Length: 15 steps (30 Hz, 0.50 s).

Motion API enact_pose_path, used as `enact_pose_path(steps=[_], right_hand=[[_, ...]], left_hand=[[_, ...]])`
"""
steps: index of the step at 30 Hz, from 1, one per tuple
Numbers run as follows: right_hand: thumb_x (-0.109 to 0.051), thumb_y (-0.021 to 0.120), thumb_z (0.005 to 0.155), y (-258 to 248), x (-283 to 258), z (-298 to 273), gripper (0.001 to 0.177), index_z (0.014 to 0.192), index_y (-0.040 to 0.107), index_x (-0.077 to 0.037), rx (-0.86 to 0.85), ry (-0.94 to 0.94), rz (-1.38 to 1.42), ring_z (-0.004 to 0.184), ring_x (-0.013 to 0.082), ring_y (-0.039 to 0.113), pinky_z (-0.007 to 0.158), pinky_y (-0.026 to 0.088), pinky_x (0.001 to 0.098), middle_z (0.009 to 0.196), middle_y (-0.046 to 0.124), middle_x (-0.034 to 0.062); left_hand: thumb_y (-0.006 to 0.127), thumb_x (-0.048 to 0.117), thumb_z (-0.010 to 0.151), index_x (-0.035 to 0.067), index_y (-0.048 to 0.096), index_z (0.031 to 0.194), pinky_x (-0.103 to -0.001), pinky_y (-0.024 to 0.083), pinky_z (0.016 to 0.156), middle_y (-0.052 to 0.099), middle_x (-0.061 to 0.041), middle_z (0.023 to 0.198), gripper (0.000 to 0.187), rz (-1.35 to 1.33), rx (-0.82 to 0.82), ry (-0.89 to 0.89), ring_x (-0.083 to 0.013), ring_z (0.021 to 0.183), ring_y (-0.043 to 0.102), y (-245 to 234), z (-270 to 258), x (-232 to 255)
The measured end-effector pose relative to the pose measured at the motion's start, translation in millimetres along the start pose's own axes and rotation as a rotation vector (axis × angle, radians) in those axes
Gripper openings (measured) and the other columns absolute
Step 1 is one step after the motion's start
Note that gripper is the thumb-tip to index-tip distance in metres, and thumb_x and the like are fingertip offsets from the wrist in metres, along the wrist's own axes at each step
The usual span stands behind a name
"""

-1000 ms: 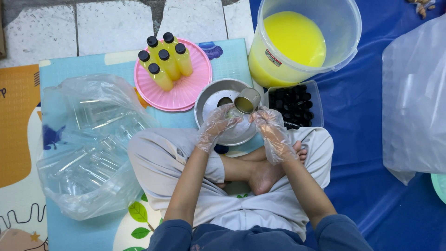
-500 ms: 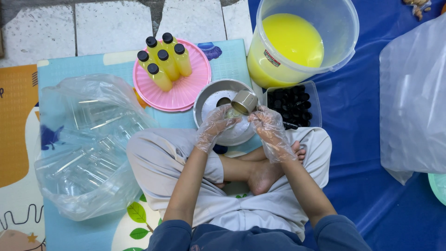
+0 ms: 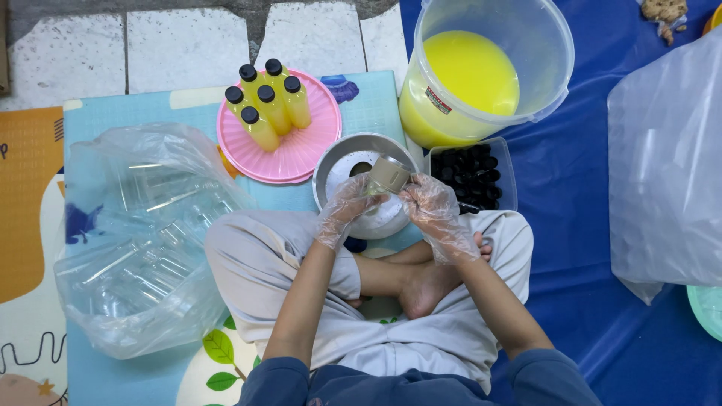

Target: The person scoops a yellow liquid from a large bucket using a ladle and pours it into small plastic bottles. They then place a black cap on the filled bottle and set it aside on a pink tray.

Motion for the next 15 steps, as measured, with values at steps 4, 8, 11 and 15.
enact_pose_path(steps=[4, 8, 11, 15], right_hand=[[-0.031, 0.068, 0.095, -37, -51, 15, 0.022, 0.078, 0.067, -0.016, 0.089, -0.225, 0.04, 0.081, 0.0316, 0.067, 0.073, 0.056, 0.0351, 0.085, 0.066, 0.0036], [-0.012, 0.058, 0.105, -100, -123, 30, 0.035, 0.083, 0.055, 0.015, 0.122, -0.35, 0.139, 0.087, 0.0519, 0.057, 0.078, 0.054, 0.0504, 0.082, 0.056, 0.0352], [-0.03, 0.071, 0.093, -87, -79, 31, 0.023, 0.077, 0.065, -0.014, 0.273, -0.562, -0.24, 0.077, 0.0279, 0.067, 0.068, 0.055, 0.0395, 0.085, 0.066, 0.0059], [-0.025, 0.064, 0.096, -102, 18, 62, 0.011, 0.091, 0.072, -0.019, 0.522, -0.536, -0.494, 0.08, 0.0215, 0.067, 0.086, 0.053, 0.0398, 0.089, 0.067, 0.0014]], left_hand=[[0.086, 0.038, 0.074, 0.024, 0.075, 0.116, -0.042, 0.054, 0.1, 0.076, -0.01, 0.107, 0.046, 0.055, -0.034, -0.035, -0.0295, 0.113, 0.069, 4, -4, 0], [0.087, 0.033, 0.071, 0.028, 0.074, 0.118, -0.04, 0.054, 0.102, 0.076, -0.006, 0.109, 0.049, 0.125, -0.051, -0.035, -0.0261, 0.114, 0.068, 13, 25, -57], [0.086, 0.032, 0.073, 0.018, 0.072, 0.123, -0.044, 0.052, 0.103, 0.075, -0.013, 0.112, 0.054, 0.002, -0.062, -0.033, -0.0292, 0.115, 0.067, 5, -8, -3], [0.088, 0.038, 0.07, 0.026, 0.073, 0.12, -0.038, 0.054, 0.1, 0.076, -0.009, 0.111, 0.054, 0.091, -0.02, -0.086, -0.0274, 0.114, 0.069, 8, 7, -24]])
Point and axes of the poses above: each hand's wrist, its own z-axis towards the middle knuckle, its own y-axis out of the palm, x = y × z, the point moved 10 cm from there along z, towards the middle knuckle
